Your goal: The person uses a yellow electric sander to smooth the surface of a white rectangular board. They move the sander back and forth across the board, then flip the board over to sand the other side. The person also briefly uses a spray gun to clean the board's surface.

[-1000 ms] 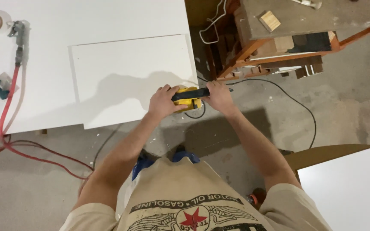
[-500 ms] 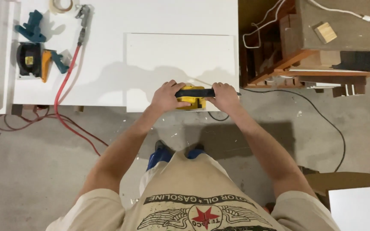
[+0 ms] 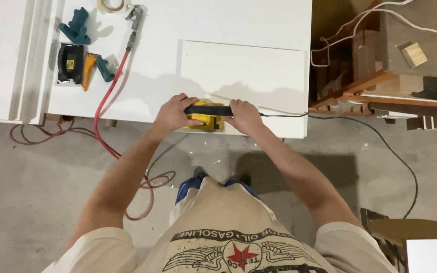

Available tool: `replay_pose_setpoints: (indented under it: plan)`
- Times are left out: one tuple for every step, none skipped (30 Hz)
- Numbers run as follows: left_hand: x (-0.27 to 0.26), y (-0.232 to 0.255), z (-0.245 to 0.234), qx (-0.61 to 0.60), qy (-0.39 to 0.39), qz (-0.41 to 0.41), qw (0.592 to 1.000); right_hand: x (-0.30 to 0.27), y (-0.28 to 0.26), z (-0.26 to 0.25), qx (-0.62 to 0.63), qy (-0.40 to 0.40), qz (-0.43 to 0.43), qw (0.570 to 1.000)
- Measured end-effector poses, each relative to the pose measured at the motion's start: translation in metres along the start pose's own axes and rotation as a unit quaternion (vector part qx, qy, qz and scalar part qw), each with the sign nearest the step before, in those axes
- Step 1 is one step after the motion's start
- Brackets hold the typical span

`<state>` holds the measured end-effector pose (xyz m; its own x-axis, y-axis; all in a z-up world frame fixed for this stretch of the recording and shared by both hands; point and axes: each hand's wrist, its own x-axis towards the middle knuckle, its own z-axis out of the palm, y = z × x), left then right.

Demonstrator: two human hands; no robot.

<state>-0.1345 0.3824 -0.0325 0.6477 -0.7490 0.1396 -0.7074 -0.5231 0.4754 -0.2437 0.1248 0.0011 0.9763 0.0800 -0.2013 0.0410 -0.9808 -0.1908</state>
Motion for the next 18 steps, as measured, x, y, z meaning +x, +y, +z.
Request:
replay_pose_setpoints:
  plan:
    - [-0.002,-0.004,-0.002,-0.001,0.0,0.0,1.0,0.003,-0.004,0.0,0.0,0.0,0.0,1.0]
    - [-0.004,-0.007,-0.004,-0.003,0.006,-0.006,1.0,0.006,-0.006,0.0,0.005,-0.003,-0.003,1.0]
    - [-0.006,-0.009,-0.006,-0.006,0.011,-0.012,1.0,0.008,-0.009,0.0,0.01,-0.006,-0.007,1.0]
    - [-0.006,-0.012,0.001,-0.006,0.011,-0.01,1.0,0.006,-0.007,0.001,0.01,-0.005,-0.005,1.0]
    - [-0.004,-0.014,0.009,-0.004,0.022,-0.001,1.0,0.003,-0.005,0.001,0.016,-0.005,-0.002,1.0]
    - [0.0,-0.017,0.015,-0.002,0.034,0.01,0.999,0.002,-0.001,0.0,0.02,-0.002,0.002,1.0]
    - [0.004,-0.012,0.019,-0.001,0.035,0.015,0.999,-0.002,0.005,-0.001,0.02,0.001,0.005,1.0]
    - [0.008,-0.005,0.025,-0.002,0.028,0.017,0.999,-0.008,0.013,-0.002,0.008,-0.001,0.009,1.0]
    - [0.013,0.002,0.031,-0.003,0.021,0.02,1.0,-0.014,0.021,-0.002,-0.004,-0.002,0.014,1.0]
    - [0.02,0.013,0.034,-0.005,0.021,0.027,0.999,-0.021,0.03,-0.003,-0.005,0.0,0.02,1.0]
    - [0.027,0.025,0.038,-0.013,-0.019,0.009,1.0,-0.029,0.04,-0.004,0.0,0.005,0.028,1.0]
    - [0.034,0.038,0.042,-0.02,-0.061,-0.008,0.998,-0.039,0.051,-0.005,0.006,0.008,0.038,0.999]
    - [0.042,0.054,0.047,-0.021,-0.063,0.0,0.998,-0.047,0.067,-0.001,0.005,0.011,0.045,0.999]
    - [0.049,0.069,0.051,-0.01,-0.085,-0.009,0.996,-0.054,0.082,0.002,0.004,0.016,0.053,0.998]
    - [0.056,0.085,0.056,0.002,-0.107,-0.018,0.994,-0.061,0.097,0.006,0.002,0.021,0.061,0.998]
    - [0.065,0.098,0.062,0.001,-0.109,-0.013,0.994,-0.071,0.111,0.006,0.002,0.023,0.067,0.997]
    - [0.073,0.112,0.069,-0.001,-0.121,-0.009,0.993,-0.081,0.125,0.005,0.008,0.036,0.075,0.997]
    - [0.079,0.125,0.076,-0.002,-0.132,-0.008,0.991,-0.09,0.138,0.006,0.014,0.048,0.08,0.996]
